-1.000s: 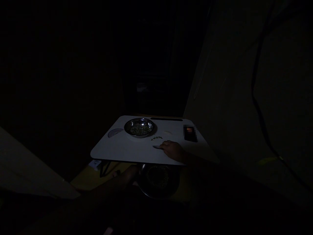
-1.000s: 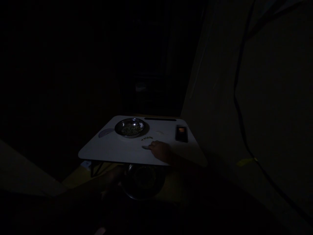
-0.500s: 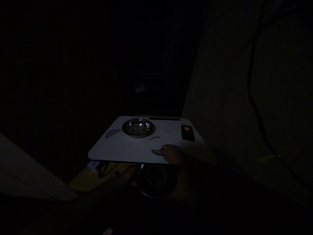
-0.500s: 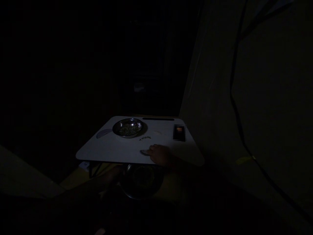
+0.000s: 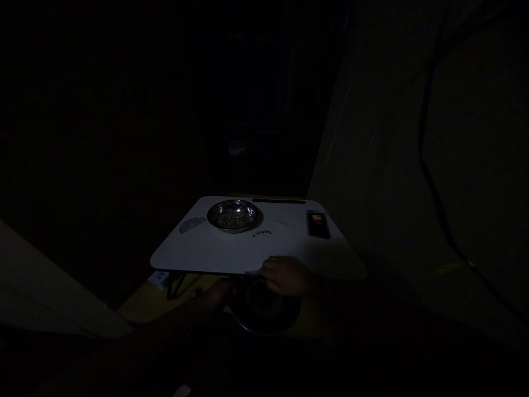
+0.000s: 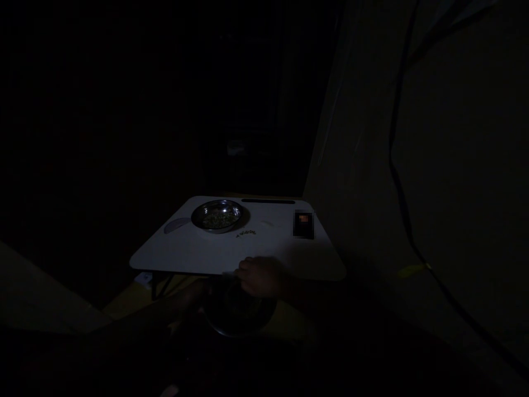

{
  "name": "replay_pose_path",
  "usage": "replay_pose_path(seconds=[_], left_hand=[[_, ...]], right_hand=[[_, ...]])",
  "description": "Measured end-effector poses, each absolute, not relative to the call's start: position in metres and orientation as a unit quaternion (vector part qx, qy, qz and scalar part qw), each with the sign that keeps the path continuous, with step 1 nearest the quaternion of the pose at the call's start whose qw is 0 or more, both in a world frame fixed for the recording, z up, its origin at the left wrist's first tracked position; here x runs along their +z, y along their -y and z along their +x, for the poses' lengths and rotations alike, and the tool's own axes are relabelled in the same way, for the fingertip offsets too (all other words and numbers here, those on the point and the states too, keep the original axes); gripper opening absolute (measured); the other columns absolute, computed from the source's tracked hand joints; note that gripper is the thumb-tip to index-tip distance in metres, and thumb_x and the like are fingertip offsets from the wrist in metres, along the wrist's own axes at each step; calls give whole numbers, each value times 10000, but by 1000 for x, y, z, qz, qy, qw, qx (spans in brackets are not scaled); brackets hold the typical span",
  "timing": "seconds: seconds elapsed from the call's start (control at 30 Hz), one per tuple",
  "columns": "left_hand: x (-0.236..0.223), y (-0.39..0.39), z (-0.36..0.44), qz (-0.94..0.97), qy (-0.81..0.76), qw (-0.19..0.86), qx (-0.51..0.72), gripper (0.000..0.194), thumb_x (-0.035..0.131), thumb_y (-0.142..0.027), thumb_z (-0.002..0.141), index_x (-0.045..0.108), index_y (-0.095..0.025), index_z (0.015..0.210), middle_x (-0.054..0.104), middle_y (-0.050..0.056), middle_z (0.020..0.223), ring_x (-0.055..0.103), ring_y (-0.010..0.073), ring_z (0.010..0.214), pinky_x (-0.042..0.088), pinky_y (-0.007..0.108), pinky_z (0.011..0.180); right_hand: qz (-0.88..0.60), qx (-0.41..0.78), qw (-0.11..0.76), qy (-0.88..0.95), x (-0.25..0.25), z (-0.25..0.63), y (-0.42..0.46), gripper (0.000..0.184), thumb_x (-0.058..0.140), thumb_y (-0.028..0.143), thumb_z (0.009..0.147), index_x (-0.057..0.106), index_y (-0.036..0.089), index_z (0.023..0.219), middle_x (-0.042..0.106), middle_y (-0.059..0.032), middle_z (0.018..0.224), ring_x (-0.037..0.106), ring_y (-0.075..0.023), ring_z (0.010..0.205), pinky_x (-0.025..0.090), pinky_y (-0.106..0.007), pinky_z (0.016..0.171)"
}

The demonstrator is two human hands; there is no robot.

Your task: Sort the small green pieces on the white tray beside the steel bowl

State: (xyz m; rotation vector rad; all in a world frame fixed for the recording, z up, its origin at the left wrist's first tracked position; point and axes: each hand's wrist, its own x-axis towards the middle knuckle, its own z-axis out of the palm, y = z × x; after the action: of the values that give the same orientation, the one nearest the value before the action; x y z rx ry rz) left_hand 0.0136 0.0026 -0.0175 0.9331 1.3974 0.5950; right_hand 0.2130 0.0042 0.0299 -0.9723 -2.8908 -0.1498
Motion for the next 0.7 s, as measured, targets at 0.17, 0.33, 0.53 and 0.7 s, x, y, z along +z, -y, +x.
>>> replay_pose_path(seconds=[0.17,0.33,0.53,0.7], left_hand=[[-12,0,16,407,-609,628,261,56,459,-172,572,461,-149,521,446,-3,455,437,113,430,364,234,438],[-13,-1,12,413,-619,621,247,53,449,-171,580,484,-152,545,481,16,465,468,141,452,371,258,460],[-16,-1,9,422,-622,613,241,72,463,-190,580,516,-141,572,514,39,474,491,161,473,365,261,461],[-24,-5,9,438,-572,650,244,125,450,-177,570,534,-137,653,554,26,569,522,155,529,400,263,494]], right_hand=[[-290,-65,60,953,27,210,-1,231,354,245,772,534,172,898,544,-45,809,450,-141,760,332,-258,621],[-257,-78,82,960,21,212,-3,212,356,249,770,538,167,841,547,-38,755,447,-131,718,327,-249,607],[-297,-88,107,945,23,218,-14,217,349,223,772,530,164,876,553,-46,786,459,-135,741,330,-252,620],[-338,-102,71,933,20,229,-29,219,352,218,764,530,159,876,552,-49,807,470,-142,759,335,-255,628]])
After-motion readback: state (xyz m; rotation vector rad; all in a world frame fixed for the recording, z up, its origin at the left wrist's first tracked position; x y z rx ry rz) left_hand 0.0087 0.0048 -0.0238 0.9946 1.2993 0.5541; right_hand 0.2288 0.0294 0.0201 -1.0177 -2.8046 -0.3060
